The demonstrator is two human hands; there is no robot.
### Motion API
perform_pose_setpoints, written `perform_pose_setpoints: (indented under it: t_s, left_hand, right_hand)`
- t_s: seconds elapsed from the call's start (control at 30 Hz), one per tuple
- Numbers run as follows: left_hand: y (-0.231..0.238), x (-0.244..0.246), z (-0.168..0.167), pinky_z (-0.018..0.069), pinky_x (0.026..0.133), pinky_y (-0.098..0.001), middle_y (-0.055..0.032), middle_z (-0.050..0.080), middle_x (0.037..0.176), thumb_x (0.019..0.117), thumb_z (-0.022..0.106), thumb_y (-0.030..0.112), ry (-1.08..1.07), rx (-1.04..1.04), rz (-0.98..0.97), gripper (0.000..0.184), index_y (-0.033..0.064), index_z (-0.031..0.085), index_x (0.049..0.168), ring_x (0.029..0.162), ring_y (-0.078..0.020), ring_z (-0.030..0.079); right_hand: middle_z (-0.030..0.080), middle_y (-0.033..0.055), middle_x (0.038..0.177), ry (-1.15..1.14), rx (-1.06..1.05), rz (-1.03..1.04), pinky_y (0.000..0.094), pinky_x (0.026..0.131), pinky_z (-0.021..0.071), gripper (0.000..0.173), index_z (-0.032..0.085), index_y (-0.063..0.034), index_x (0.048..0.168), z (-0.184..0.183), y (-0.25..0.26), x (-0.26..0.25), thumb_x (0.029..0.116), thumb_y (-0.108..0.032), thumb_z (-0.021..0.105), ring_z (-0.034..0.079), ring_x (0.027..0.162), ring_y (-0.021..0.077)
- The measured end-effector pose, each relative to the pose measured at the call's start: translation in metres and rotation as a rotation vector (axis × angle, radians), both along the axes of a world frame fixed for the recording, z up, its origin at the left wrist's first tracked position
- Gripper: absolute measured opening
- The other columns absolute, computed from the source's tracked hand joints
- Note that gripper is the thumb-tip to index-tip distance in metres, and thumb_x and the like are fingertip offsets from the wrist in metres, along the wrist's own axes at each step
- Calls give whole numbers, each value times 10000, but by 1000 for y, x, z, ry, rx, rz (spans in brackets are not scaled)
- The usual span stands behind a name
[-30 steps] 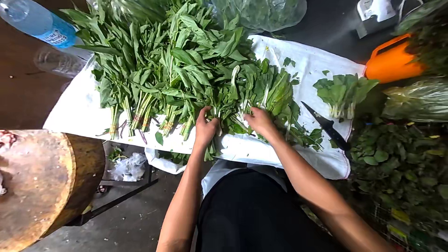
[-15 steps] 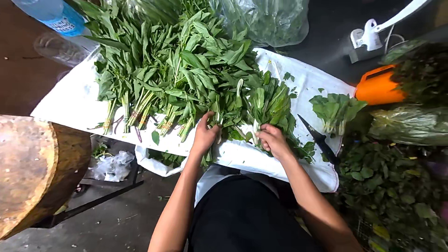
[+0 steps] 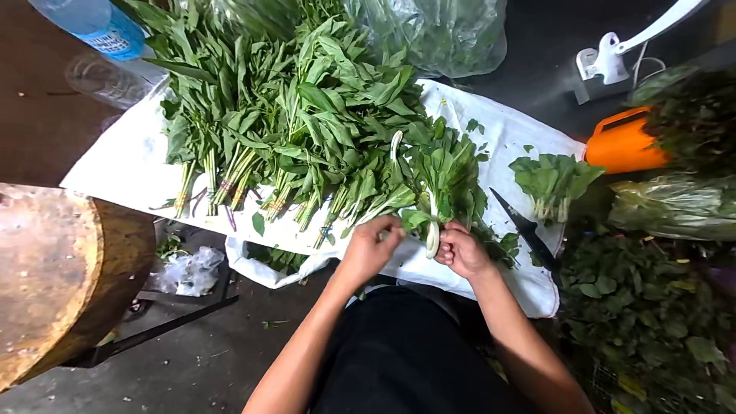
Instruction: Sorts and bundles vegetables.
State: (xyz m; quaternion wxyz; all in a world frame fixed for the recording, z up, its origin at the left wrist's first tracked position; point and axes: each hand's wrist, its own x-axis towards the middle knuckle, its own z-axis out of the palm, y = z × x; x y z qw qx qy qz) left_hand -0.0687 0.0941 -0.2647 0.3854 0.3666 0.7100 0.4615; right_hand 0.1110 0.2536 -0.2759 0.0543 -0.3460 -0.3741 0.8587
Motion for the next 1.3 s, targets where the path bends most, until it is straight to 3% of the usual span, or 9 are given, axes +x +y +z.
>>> perform_pose_setpoints:
  t_s: [0.1,0.2,0.37,0.53,0.7,0.87,1.03,1.17,1.3]
  left_hand:
    - [7,13,1,575,761,-287,-32,712,984,977,664,267,-209,83,-69,253,38,715,1074,825,-76,668]
    - [8,18,1,587,807,-291,-29,725,1017,936,740,241,-280,98,9,277,47,705,1130,876,-82,686]
    - [2,19,-3,600,730,-301,-49,729,994,902,714,120,-329,100,156,241,42,690,1129,808,-113,696]
    - [-15,9,-12,564,581,-273,-64,704,967,950,630,66,-474,184,258,270,-2,635,1212,669,-118,648]
    - [-31,-7,-14,513,527,-238,-108,721,998,972,529,32,-620,316,218,292,-25,619,1244,627,-100,619]
    - [-38,-26,-11,488,500,-192,-89,735,963,971,568,76,-714,416,111,288,7,650,1238,582,-55,598]
    - [-39,-34,-8,506,522,-193,-66,730,930,963,660,169,-811,494,-12,267,74,694,1211,599,-55,614]
    - [-39,-33,1,469,505,-161,-12,728,852,963,638,127,-756,492,-88,174,122,736,1107,566,-8,576]
    - [-41,-36,14,476,498,-178,-19,721,900,930,615,123,-669,344,-65,246,70,686,1160,584,-28,587]
  right_hand:
    - [505,-91,559,34,20,33,170,428,399,129,614,-177,815,2,-8,-9,910,-143,534,462,443,6]
    - [517,-81,565,35,107,53,176,437,402,180,614,-161,772,4,-12,-15,918,-117,518,466,452,11]
    - [550,-71,620,63,202,-25,192,468,437,225,682,-59,1118,3,-12,-15,951,-96,536,489,486,23]
    - [530,-70,586,53,238,-206,203,457,445,182,638,-89,1074,5,1,-12,955,-116,502,488,465,35]
    - [684,72,915,-420,679,-94,254,499,493,483,462,-23,1497,0,22,-17,1029,-109,540,580,582,106]
    - [708,66,1038,-269,809,96,258,625,562,350,637,-17,1322,39,-3,-33,1022,-172,546,654,731,99]
    - [710,71,1056,200,1160,122,211,817,579,212,758,-33,1110,58,-40,-56,999,-85,585,666,938,59]
    - [646,105,1082,251,1373,287,276,770,576,317,744,-186,1255,70,-54,-70,1008,-89,570,636,883,127]
    - [659,70,972,105,1458,318,335,722,577,235,791,-201,1144,64,-45,-76,1009,-171,602,643,824,149]
